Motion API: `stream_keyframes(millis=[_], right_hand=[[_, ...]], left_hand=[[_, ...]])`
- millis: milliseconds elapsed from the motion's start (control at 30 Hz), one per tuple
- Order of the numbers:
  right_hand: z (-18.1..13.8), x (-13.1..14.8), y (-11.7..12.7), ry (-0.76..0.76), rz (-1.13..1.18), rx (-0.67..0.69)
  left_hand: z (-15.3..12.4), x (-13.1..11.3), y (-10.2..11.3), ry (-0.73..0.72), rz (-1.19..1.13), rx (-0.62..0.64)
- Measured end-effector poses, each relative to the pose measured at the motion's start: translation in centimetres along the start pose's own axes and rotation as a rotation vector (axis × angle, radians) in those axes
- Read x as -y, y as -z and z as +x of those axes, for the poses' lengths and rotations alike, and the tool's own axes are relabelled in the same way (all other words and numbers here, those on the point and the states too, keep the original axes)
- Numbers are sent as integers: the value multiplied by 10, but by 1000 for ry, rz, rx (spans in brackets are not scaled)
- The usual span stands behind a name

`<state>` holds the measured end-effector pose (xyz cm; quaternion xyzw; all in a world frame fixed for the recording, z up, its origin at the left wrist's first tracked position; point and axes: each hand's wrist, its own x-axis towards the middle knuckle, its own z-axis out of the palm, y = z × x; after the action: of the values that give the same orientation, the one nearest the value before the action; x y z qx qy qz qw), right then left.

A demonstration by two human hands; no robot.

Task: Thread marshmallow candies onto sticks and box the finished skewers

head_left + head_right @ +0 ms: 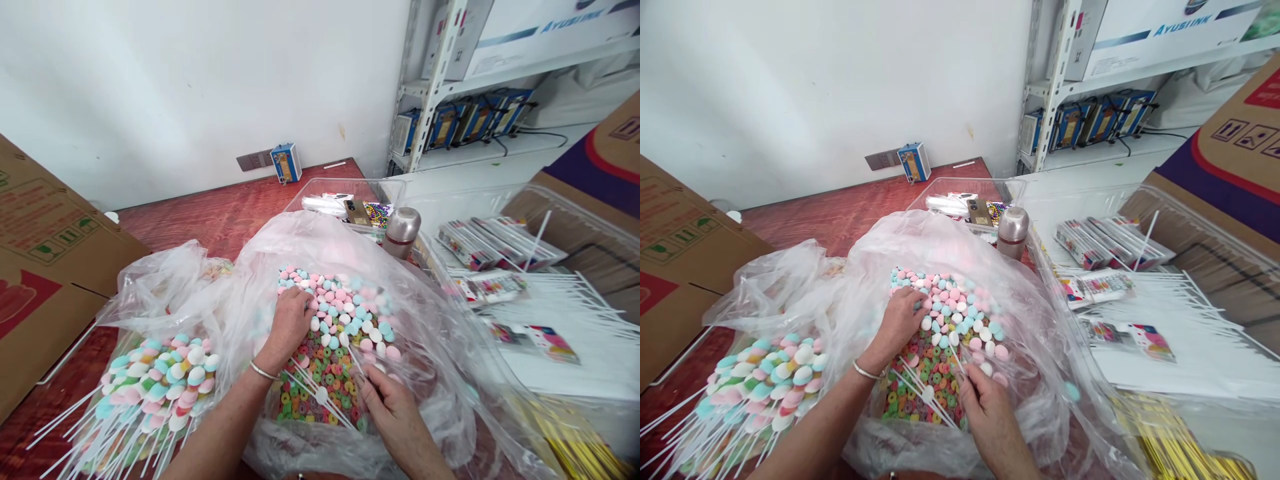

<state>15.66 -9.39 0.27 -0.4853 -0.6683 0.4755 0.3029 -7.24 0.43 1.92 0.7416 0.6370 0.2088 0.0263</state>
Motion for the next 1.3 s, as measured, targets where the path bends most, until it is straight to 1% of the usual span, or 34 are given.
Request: stream_keyframes(millis=[133, 233, 300, 333, 433, 500, 600, 700, 800, 900, 967, 1033, 1100, 1167, 1300], right_hand=[[6, 13, -2, -13, 42, -26], [20, 26, -2, -10, 39, -126], [31, 32, -3, -10, 61, -196], [37, 34, -3, -14, 91, -217], [49, 35, -5, -28, 192, -232], [52, 34, -5, -14, 229, -221], [54, 33, -2, 23, 252, -181], [54, 36, 3, 31, 199, -152], [50, 41, 9, 55, 43, -149], [40, 44, 13, 59, -99, -175], [30, 45, 12, 34, -149, -123], [22, 47, 10, 16, -145, -25], [17, 49, 7, 3, -94, 47], [16, 52, 5, -15, -27, 77], [18, 53, 4, -92, 83, 70]], left_hand=[[-5, -4, 3, 9, -27, -5], [-14, -19, 9, 17, -147, -50], [-22, -34, 14, 61, -343, -52], [-26, -42, 16, 100, -477, -32], [-36, -60, 21, 269, -932, 84], [-41, -65, 23, 376, -1179, 182], [-44, -65, 24, 472, -1365, 281], [-46, -65, 23, 501, -1402, 291], [-46, -68, 19, 533, -1389, 230], [-44, -68, 17, 665, -1415, 125], [-41, -67, 17, 742, -1433, 67], [-38, -66, 18, 760, -1431, 30], [-38, -66, 20, 735, -1403, 17], [-39, -66, 20, 691, -1361, 22], [-43, -66, 17, 636, -1278, 61]])
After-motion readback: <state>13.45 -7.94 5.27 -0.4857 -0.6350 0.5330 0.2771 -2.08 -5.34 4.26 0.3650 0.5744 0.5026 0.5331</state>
